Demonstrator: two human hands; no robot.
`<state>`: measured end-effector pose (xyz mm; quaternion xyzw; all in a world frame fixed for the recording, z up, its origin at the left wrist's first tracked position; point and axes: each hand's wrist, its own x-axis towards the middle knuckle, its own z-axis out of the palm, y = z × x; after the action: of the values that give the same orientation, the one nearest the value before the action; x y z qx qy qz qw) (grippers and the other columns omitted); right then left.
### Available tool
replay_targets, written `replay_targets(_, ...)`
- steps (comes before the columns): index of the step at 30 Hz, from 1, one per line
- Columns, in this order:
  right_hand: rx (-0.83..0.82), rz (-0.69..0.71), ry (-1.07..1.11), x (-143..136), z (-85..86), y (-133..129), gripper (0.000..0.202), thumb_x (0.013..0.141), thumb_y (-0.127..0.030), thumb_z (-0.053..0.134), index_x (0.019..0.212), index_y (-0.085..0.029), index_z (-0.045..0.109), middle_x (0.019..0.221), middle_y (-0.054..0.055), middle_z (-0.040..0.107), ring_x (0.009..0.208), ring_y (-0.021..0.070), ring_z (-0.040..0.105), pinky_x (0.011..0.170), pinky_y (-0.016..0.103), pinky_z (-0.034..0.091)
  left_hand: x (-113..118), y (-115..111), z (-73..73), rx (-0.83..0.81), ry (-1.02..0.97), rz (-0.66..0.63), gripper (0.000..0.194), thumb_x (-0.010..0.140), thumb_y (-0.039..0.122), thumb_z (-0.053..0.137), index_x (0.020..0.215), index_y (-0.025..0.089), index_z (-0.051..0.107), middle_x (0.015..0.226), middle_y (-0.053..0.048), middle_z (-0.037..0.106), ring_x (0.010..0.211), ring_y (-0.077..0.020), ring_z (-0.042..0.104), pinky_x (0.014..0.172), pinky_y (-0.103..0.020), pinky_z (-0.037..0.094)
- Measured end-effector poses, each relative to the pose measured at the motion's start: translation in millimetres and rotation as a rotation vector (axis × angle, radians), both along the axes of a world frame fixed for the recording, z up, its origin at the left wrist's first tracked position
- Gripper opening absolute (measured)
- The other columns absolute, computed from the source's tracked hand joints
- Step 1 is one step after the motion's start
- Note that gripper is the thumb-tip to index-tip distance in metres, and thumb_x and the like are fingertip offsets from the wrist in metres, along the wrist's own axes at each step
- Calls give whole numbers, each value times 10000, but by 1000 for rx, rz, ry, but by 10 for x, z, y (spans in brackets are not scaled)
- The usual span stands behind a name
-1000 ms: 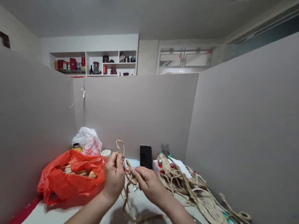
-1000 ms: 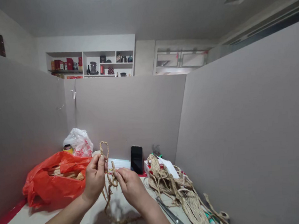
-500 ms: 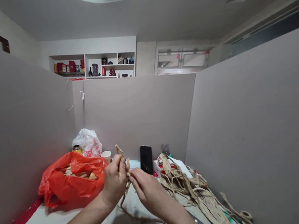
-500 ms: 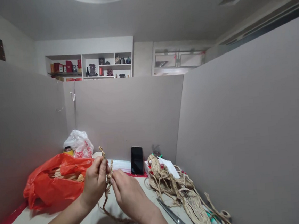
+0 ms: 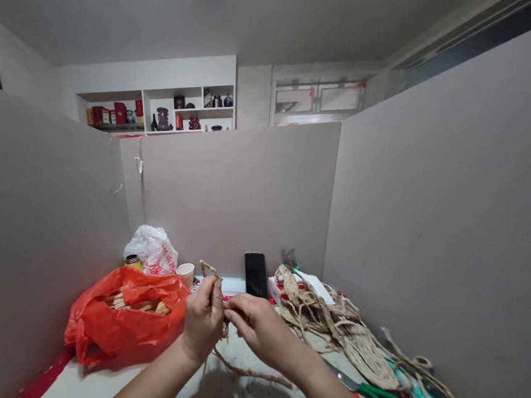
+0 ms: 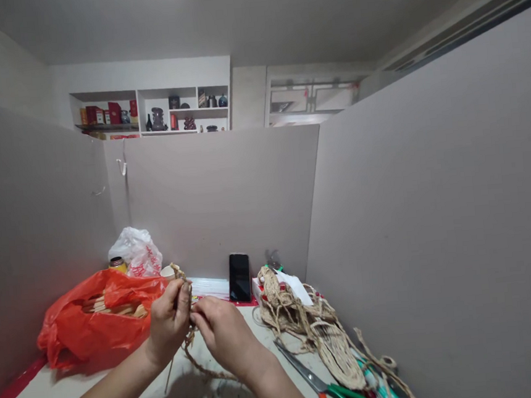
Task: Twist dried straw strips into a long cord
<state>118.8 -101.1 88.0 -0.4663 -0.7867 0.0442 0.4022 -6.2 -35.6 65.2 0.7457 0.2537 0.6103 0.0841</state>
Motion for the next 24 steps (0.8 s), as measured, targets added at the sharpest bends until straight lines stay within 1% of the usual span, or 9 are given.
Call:
replay_targets(4, -127, 57, 189, -12, 13, 14, 252, 908, -256, 413, 674, -184, 471, 594, -14, 502, 568, 114, 448, 536, 224, 341, 28, -43, 18, -89, -98, -8, 169, 896, 252, 401, 770, 182, 491, 616, 39, 453, 536, -81, 442, 544, -192, 340)
replay_targets(7, -224, 124, 320, -30, -3, 20, 274, 911, -325, 408, 678, -187, 444, 541, -41, 443, 506, 96, 397, 484, 210, 315, 49, -83, 24, -139, -143, -31, 174, 888, 276, 412, 793, 178, 520, 642, 27, 496, 568, -89, 472, 561, -195, 360)
replay_targets(11, -361, 253, 542, -72, -33, 17, 289, 893, -419, 429, 723, -186, 443, 518, -71, 386, 435, 71, 327, 417, 191, 274, 40, -113, 61, -260, -215, -120, 211, 882, 335, 421, 806, 178, 539, 618, 32, 469, 550, -88, 446, 547, -192, 362)
replay_targets(14, -426, 334, 643, -101, -37, 14, 305, 872, -459, 456, 744, -182, 449, 510, -81, 380, 407, 62, 318, 397, 185, 268, 21, -115, 105, -374, -250, -202, 240, 880, 379, 426, 818, 180, 544, 608, 37, 457, 543, -82, 434, 542, -187, 360)
replay_targets(16, -405, 316, 651, -109, -37, 20, 308, 862, -459, 474, 730, -182, 451, 514, -78, 386, 413, 63, 332, 400, 185, 281, 16, -105, 126, -428, -258, -247, 256, 877, 399, 432, 814, 178, 545, 610, 37, 460, 541, -79, 433, 540, -185, 362)
replay_targets(19, -267, 203, 563, -99, -45, 35, 281, 865, -407, 491, 708, -175, 487, 560, -50, 437, 477, 82, 393, 441, 192, 330, 19, -83, 142, -482, -265, -286, 278, 872, 414, 437, 791, 171, 546, 607, 36, 464, 542, -79, 440, 537, -184, 367)
replay_targets(22, -57, 76, 457, -78, -41, 27, 178, 851, -319, 531, 761, -166, 552, 686, -2, 535, 597, 109, 474, 540, 212, 387, 12, -62, 157, -468, -265, -251, 277, 873, 401, 437, 773, 167, 547, 641, 23, 493, 597, -88, 477, 578, -186, 386)
replay_targets(24, 48, 27, 383, -76, -19, -4, 110, 841, -262, 545, 790, -171, 580, 733, 10, 559, 638, 118, 496, 587, 223, 392, -5, -49, 168, -427, -262, -202, 261, 874, 388, 435, 780, 169, 543, 672, 20, 508, 610, -89, 486, 580, -185, 388)
